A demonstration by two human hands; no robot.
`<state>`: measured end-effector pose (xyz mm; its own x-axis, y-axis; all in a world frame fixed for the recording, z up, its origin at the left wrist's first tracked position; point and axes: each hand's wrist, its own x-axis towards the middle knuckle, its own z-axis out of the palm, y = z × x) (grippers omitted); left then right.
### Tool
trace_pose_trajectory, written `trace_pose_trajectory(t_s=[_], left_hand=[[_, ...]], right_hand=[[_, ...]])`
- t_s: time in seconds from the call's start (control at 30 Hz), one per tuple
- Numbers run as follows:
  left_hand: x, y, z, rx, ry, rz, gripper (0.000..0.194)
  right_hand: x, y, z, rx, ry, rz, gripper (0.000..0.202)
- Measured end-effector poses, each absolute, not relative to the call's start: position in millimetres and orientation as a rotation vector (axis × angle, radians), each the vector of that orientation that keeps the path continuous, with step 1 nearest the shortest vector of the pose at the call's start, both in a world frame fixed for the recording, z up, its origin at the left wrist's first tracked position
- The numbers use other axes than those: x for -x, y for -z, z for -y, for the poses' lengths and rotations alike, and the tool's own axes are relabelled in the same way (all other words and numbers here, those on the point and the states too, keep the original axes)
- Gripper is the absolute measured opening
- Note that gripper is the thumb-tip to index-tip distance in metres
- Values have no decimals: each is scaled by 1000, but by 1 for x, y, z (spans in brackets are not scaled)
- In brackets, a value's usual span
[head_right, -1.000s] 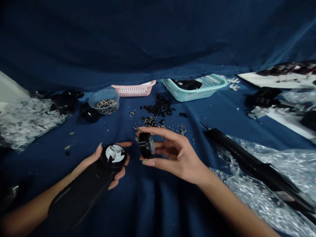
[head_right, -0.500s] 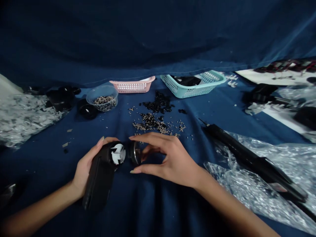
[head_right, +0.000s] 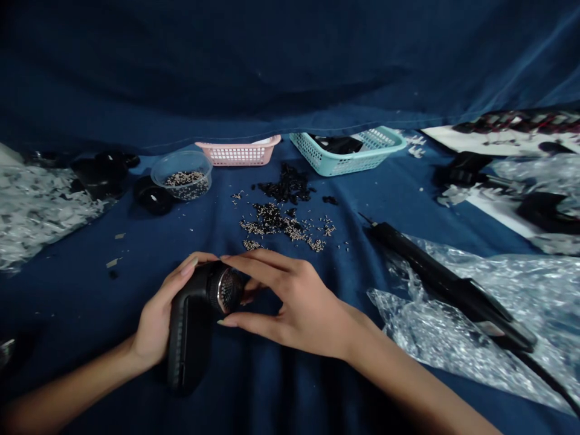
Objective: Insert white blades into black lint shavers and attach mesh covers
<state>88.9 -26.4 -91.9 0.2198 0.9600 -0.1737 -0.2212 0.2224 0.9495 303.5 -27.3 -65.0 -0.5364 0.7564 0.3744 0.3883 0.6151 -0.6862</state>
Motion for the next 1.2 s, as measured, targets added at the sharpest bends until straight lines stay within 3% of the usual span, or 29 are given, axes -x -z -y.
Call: trace_pose_trajectory(t_s=[0.17,0.33,1.2], left_hand=[[-90,90,25,-974,-1015,-935,22],[-90,90,25,-972,-997,-908,24],[-86,91,30,-1008,-949,-918,33]], right_hand=[[-306,66,28,918,-750,2188,67],[-306,67,27,870,-643,2253,54],[-303,66,35,879,-580,2303,54]])
